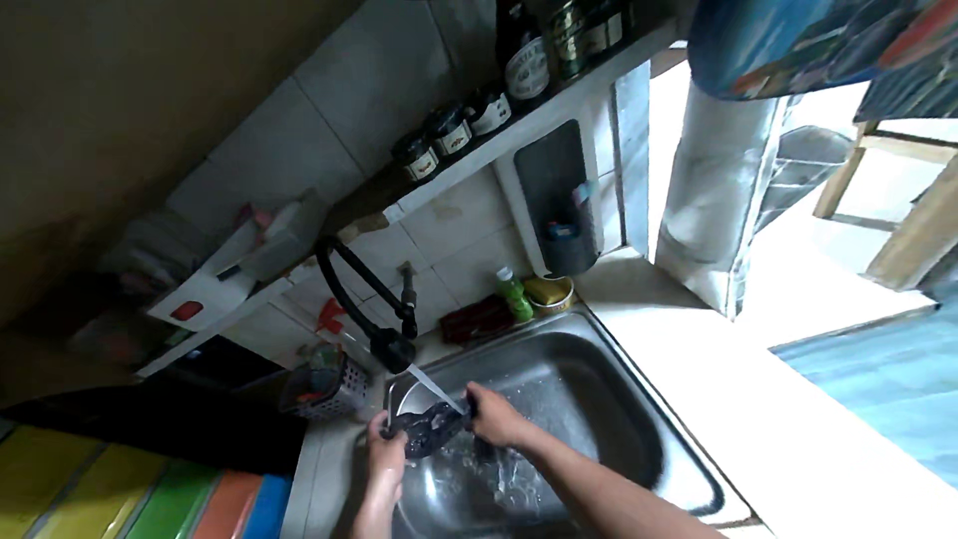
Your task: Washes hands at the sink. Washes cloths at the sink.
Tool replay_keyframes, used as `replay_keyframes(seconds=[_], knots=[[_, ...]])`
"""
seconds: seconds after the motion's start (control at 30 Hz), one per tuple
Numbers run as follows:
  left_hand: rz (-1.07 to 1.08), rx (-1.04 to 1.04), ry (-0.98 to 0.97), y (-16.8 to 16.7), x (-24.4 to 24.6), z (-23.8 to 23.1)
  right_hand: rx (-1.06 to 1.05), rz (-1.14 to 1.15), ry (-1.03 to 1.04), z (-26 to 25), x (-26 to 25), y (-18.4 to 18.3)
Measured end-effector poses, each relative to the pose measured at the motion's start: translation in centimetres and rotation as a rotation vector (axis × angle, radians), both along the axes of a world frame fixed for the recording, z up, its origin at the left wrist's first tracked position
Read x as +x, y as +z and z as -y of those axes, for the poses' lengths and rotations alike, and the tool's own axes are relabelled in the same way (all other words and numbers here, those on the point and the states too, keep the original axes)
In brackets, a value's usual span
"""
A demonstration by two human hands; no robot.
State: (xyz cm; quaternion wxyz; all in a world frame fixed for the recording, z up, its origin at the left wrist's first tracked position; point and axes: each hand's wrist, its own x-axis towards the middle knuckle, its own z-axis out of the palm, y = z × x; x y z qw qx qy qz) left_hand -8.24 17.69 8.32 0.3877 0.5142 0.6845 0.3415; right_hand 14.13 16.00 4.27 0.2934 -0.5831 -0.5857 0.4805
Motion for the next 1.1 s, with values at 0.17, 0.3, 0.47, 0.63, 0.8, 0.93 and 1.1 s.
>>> replay_keyframes(seconds=[0.17,0.3,0.47,0.63,0.8,0.93,1.1], knots=[[-0.182,0.048,-0.448,-1.3,3.0,0.9,0.060,0.166,0.208,-1.6,-1.2,4.8],[-0.307,0.181,-0.406,-0.9,8.1,0.5,0.086,-0.086,0.052,-1.1,0.7,4.5],[-0.401,0.171,-0.439,1.2,11.9,0.3,-0.011,0.078,-0.120,2.0,5.2,1.3],[0.400,-0.010,-0.132,0.2,12.4,2.2,-0.142,-0.133,-0.360,3.6,3.0,-4.1],[0.582,-0.386,0.170,-3.5,9.9,2.8,-0.066,-0.707,-0.532,4.6,0.0,-3.3],[0.819,-0.403,0.047,-4.5,10.1,3.0,-0.117,-1.082,-0.478,6.1,-0.2,-3.3],[0.112,0.012,-0.233,-4.9,12.9,2.8,-0.377,-1.243,-0.484,8.1,3.7,-4.6]])
